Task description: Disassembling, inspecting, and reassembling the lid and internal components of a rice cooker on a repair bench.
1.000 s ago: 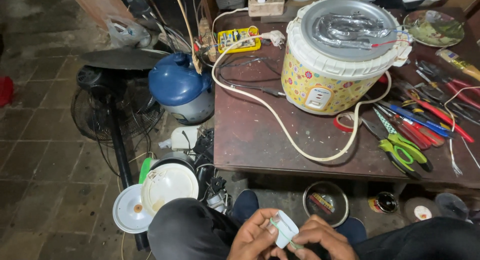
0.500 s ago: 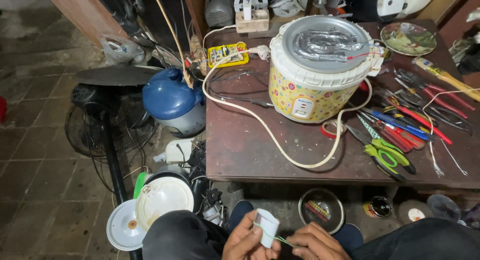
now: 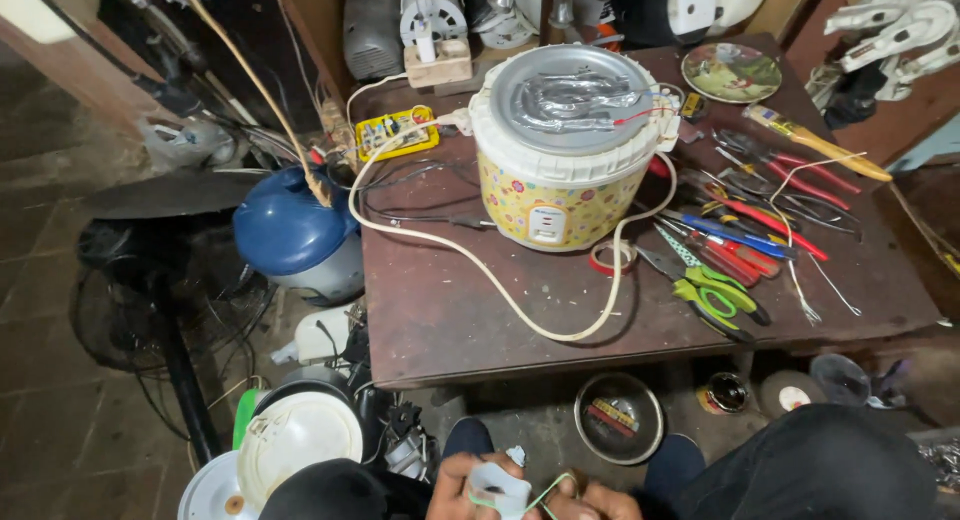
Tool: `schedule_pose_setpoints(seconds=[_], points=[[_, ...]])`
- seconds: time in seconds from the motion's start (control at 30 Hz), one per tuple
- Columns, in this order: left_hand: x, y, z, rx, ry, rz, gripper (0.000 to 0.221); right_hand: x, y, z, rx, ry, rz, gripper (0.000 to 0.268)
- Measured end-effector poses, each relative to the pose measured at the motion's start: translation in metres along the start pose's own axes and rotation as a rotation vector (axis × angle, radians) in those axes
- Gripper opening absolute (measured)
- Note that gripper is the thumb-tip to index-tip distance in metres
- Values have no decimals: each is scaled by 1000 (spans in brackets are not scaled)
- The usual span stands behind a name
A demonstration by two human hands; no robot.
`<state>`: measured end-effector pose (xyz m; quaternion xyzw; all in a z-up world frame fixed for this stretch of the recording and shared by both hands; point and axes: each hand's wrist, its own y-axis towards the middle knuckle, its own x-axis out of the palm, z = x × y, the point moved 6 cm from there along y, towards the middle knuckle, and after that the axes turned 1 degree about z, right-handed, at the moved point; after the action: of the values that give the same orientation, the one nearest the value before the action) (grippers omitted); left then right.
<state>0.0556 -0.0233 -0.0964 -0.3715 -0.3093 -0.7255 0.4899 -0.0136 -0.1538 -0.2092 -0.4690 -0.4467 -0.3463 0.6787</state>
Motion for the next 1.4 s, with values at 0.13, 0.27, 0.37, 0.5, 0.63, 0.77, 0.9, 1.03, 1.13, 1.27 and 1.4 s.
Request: schedule_pose_setpoints(seconds=[0.13,0.27,0.37,0.5,0.63,0.77,0.9,1.03,1.13,1.27,1.4], points=[[44,0,23,122,65,-179,36,-30,0,-10,-3,-176,82,48],[76,4,39,364,319,-60,28,46,-9,-6,46,-362,238,42],[102,4,57,487,576,-10,21,77,-17,1,122,-401,319,48],[118,0,69,353,1124,18,12,93,-21,-9,36,-516,239,60],[112,1,69,327,1413,-105,17,133,-17,-7,84,-651,2,69],[127,6,75,386,1509,-128,17,157,-19,-10,-7,-864,63,47],[134,7,78,523,1572,-68,16,164,-16,-16,-72,-1124,199,33],[126,10,74,463,1507,-82,15,165,-18,-21,-75,-1214,313,30],[123,15,75,412,1389,-118,18,161,-21,-26,-163,-1319,376,30],[122,14,70,380,1289,-61,18,184,-32,-23,-280,-1518,525,33],[107,13,60,378,1174,95,19,196,-28,-23,-499,-1608,282,37]])
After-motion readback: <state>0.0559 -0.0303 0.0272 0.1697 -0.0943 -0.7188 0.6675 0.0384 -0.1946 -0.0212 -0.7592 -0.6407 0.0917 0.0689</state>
